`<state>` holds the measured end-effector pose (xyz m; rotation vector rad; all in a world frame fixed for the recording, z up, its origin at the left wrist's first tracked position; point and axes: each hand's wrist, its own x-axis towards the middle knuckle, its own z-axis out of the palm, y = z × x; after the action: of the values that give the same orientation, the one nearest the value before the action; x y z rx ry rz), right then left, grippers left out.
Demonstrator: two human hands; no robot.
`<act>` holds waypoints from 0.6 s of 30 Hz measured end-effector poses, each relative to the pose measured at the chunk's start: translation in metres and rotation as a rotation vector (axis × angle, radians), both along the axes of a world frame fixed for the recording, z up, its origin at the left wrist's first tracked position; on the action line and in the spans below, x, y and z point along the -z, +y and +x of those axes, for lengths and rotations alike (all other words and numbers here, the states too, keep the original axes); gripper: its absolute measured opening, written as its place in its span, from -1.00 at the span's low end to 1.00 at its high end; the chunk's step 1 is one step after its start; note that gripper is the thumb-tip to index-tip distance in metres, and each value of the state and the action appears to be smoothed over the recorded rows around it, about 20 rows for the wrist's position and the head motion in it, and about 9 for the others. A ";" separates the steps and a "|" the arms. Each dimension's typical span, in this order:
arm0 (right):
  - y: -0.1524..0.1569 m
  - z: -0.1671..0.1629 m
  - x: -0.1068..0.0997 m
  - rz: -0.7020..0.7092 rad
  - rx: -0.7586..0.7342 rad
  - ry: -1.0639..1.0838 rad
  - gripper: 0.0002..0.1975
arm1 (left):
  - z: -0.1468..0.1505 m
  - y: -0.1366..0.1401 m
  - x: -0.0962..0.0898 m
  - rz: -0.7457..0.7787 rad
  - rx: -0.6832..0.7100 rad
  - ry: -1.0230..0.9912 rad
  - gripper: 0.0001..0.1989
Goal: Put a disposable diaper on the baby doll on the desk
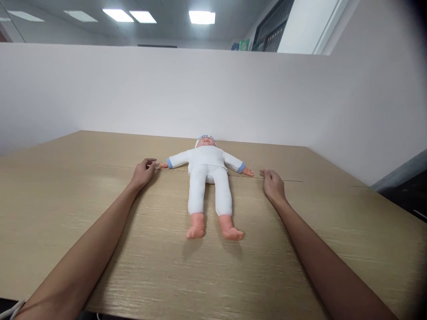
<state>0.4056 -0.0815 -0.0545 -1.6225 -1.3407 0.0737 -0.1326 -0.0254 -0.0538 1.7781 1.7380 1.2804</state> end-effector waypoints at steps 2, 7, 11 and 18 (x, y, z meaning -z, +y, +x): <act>-0.015 -0.006 -0.001 0.023 0.016 0.036 -0.39 | 0.001 -0.012 -0.001 0.035 -0.037 -0.049 -0.48; -0.053 -0.029 -0.007 0.074 0.016 0.152 -0.35 | 0.013 -0.057 -0.008 0.080 -0.057 -0.143 -0.52; -0.104 -0.060 -0.030 0.092 -0.036 0.229 -0.35 | 0.033 -0.125 -0.026 0.082 0.052 -0.163 -0.56; -0.336 -0.108 -0.014 0.367 -0.323 -0.067 -0.66 | 0.086 -0.371 0.007 0.212 0.253 -0.373 -0.73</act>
<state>0.2981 -0.4177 -0.0409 -1.1031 -1.5566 -0.0328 -0.0462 -0.3960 -0.0610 1.6668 1.1745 1.6048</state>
